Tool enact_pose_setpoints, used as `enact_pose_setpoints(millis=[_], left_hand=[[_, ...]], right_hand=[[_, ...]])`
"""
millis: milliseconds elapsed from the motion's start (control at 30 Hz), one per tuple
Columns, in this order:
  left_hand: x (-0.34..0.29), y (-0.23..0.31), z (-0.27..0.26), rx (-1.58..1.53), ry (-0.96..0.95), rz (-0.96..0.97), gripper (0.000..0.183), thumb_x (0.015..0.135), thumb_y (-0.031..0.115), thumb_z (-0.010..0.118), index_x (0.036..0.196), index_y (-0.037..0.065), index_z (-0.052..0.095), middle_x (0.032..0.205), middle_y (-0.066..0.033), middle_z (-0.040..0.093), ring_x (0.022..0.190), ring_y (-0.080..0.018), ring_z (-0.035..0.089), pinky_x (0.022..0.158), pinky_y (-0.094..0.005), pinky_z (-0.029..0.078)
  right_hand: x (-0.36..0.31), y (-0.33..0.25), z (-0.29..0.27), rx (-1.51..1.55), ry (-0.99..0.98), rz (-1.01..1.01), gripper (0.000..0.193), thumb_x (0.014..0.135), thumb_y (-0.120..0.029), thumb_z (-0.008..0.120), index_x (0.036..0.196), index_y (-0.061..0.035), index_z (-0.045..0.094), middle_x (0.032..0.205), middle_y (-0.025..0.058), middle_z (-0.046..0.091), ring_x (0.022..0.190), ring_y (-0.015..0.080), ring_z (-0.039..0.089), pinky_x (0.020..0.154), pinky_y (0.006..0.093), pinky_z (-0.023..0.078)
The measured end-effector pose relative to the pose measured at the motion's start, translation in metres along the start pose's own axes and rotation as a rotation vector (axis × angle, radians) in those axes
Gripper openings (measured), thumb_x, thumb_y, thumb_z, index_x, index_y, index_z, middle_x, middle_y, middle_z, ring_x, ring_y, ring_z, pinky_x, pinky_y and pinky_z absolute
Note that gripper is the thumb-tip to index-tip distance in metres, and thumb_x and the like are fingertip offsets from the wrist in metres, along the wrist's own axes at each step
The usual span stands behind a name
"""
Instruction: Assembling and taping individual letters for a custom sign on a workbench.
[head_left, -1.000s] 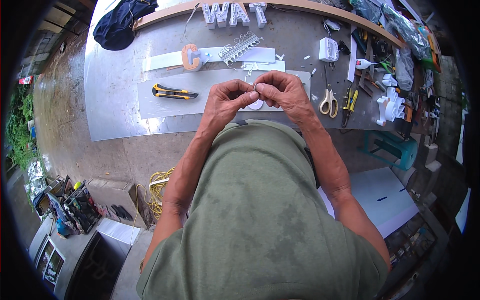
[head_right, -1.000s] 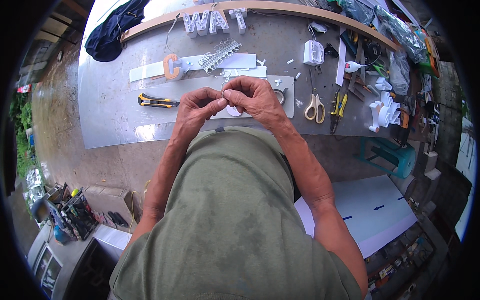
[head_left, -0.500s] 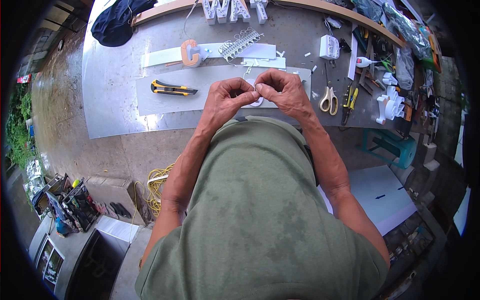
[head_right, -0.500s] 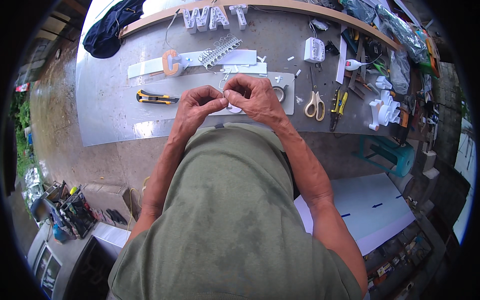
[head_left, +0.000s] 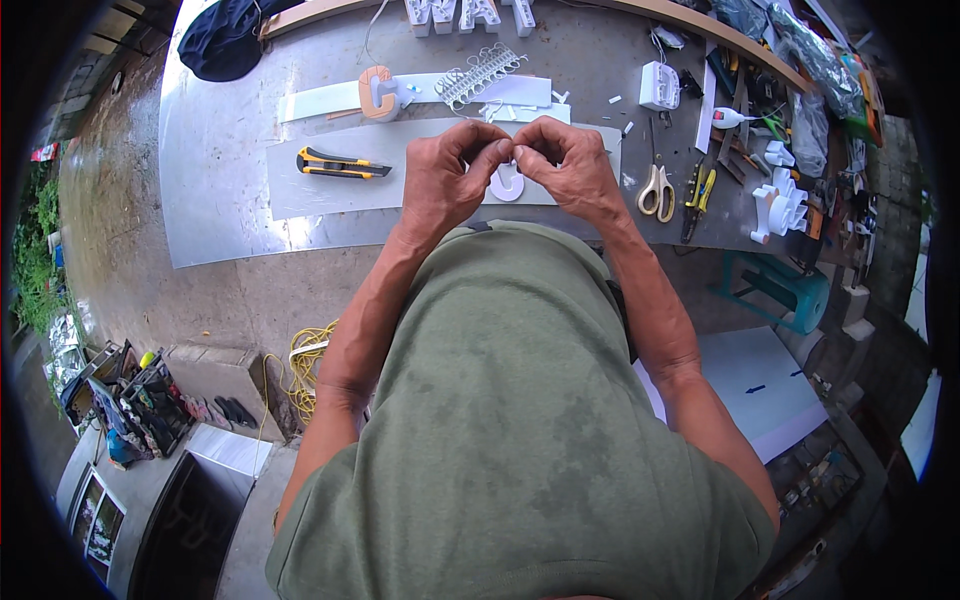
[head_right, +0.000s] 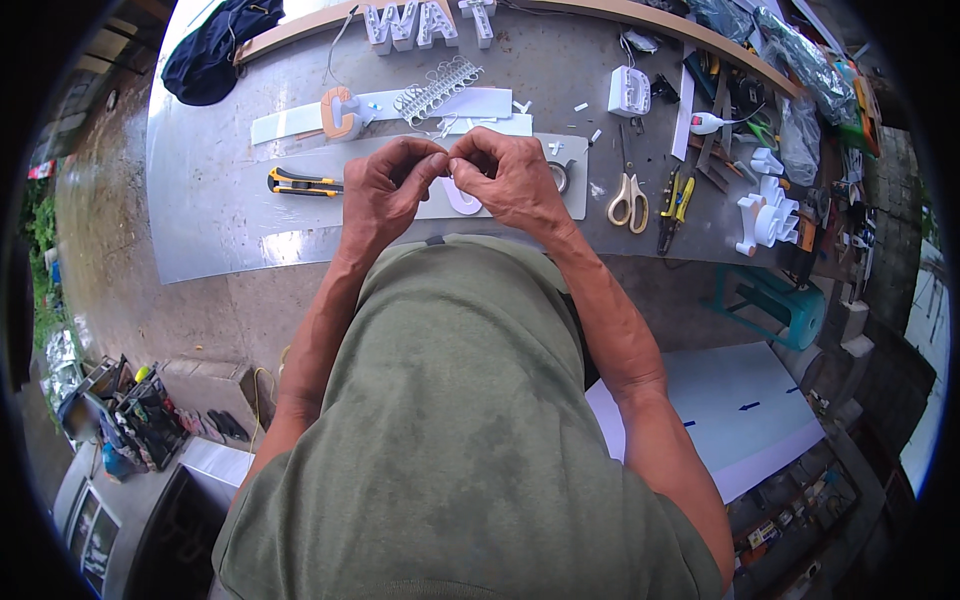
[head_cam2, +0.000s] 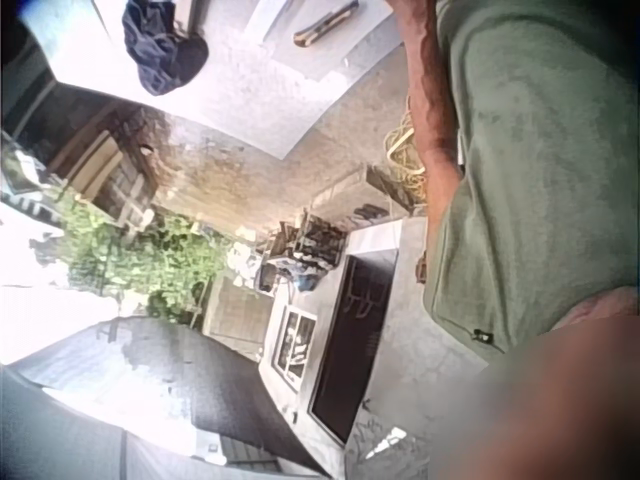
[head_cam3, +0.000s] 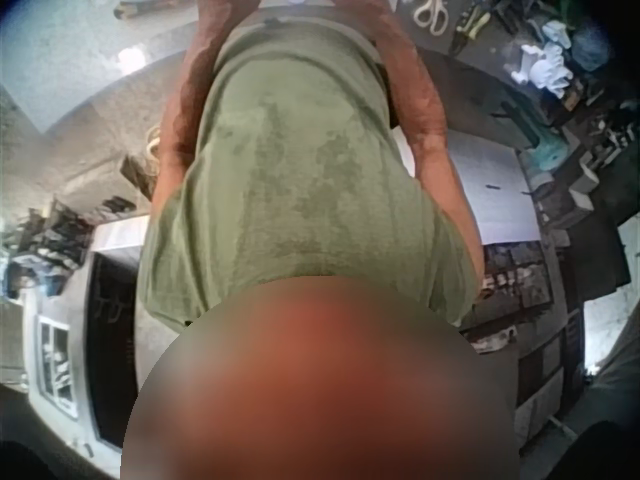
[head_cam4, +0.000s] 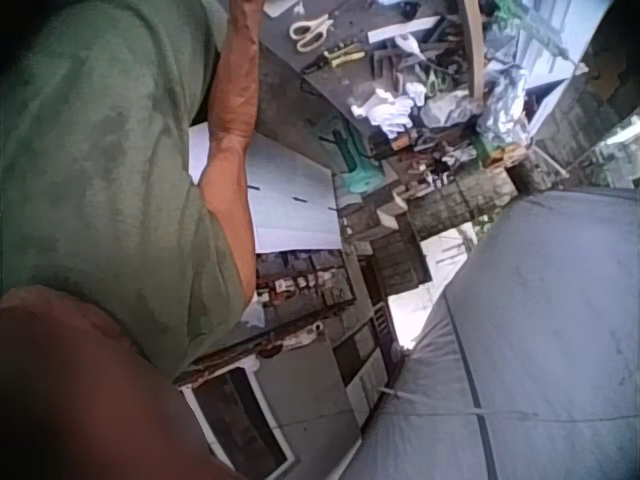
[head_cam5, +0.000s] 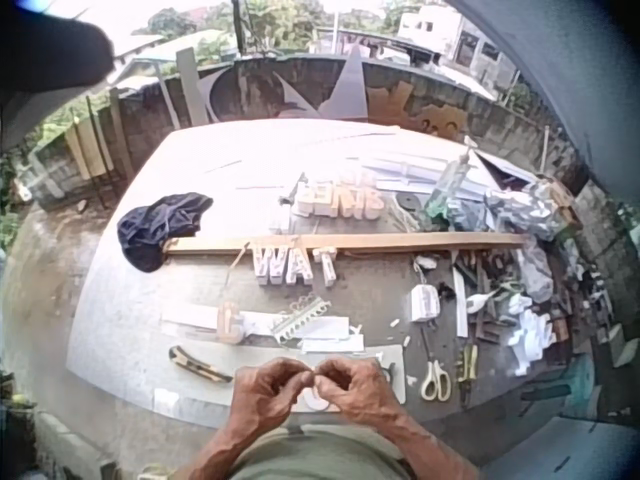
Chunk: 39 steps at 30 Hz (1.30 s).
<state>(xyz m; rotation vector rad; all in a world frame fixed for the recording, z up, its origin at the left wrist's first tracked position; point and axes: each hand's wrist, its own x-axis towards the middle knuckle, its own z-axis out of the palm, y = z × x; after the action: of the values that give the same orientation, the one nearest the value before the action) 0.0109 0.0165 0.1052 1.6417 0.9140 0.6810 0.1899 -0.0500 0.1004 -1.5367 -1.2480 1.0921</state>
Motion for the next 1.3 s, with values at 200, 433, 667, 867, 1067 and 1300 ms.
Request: enact_pose_setpoints(millis=[200, 433, 667, 867, 1067, 1300], left_hand=[[0.010, -0.002, 0.005, 0.074, 0.033, 0.060, 0.015, 0.099, 0.013, 0.066, 0.096, -0.001, 0.067, 0.079, -0.0030, 0.072, 0.063, -0.0069, 0.059, 0.057, -0.0241, 0.048], [0.009, -0.010, -0.001, -0.303, -0.018, -0.129, 0.015, 0.105, 0.017, 0.058, 0.100, 0.003, 0.059, 0.088, -0.0059, 0.071, 0.065, -0.0055, 0.055, 0.054, -0.0200, 0.042], [0.006, -0.012, -0.007, -0.527, -0.059, -0.206, 0.016, 0.107, 0.019, 0.054, 0.102, 0.004, 0.057, 0.095, -0.0083, 0.070, 0.070, -0.0067, 0.056, 0.056, -0.0200, 0.044], [0.006, -0.009, -0.005, -0.603, -0.016, -0.176, 0.027, 0.107, 0.027, 0.054, 0.113, 0.001, 0.057, 0.100, -0.0109, 0.071, 0.078, -0.0098, 0.063, 0.060, -0.0221, 0.047], [0.006, -0.011, -0.001, -0.451, -0.094, -0.101, 0.036, 0.099, 0.026, 0.069, 0.123, -0.001, 0.065, 0.094, -0.0074, 0.073, 0.081, -0.0090, 0.066, 0.062, -0.0219, 0.049], [0.010, -0.022, -0.004, -0.505, -0.074, -0.098, 0.023, 0.100, 0.021, 0.067, 0.107, 0.000, 0.070, 0.089, -0.0065, 0.073, 0.076, -0.0096, 0.066, 0.061, -0.0244, 0.051]], right_hand=[[0.007, -0.004, 0.003, 0.081, 0.052, 0.040, 0.016, 0.091, -0.014, 0.068, 0.095, 0.0015, 0.071, 0.075, 0.0028, 0.070, 0.065, 0.0067, 0.062, 0.062, 0.0246, 0.053], [0.008, -0.010, -0.003, 0.356, -0.012, 0.095, 0.015, 0.096, -0.012, 0.063, 0.098, 0.0025, 0.065, 0.081, 0.0071, 0.070, 0.069, 0.0097, 0.065, 0.062, 0.0255, 0.054], [0.007, -0.005, -0.001, 0.534, -0.057, 0.073, 0.012, 0.099, -0.010, 0.059, 0.099, 0.0023, 0.062, 0.083, 0.0092, 0.070, 0.072, 0.0118, 0.066, 0.064, 0.0259, 0.055], [0.008, -0.008, 0.000, 0.559, -0.033, 0.068, 0.012, 0.100, -0.009, 0.060, 0.100, 0.0023, 0.063, 0.083, 0.0075, 0.069, 0.071, 0.0103, 0.064, 0.063, 0.0246, 0.054], [0.007, -0.008, -0.001, 0.559, 0.010, 0.078, 0.011, 0.099, -0.009, 0.064, 0.102, 0.0006, 0.066, 0.081, 0.0026, 0.066, 0.067, 0.0062, 0.057, 0.061, 0.0222, 0.050], [0.005, -0.006, 0.000, 0.578, -0.031, 0.081, 0.012, 0.101, -0.012, 0.060, 0.102, -0.0003, 0.063, 0.083, 0.0047, 0.067, 0.069, 0.0083, 0.062, 0.060, 0.0227, 0.051]])
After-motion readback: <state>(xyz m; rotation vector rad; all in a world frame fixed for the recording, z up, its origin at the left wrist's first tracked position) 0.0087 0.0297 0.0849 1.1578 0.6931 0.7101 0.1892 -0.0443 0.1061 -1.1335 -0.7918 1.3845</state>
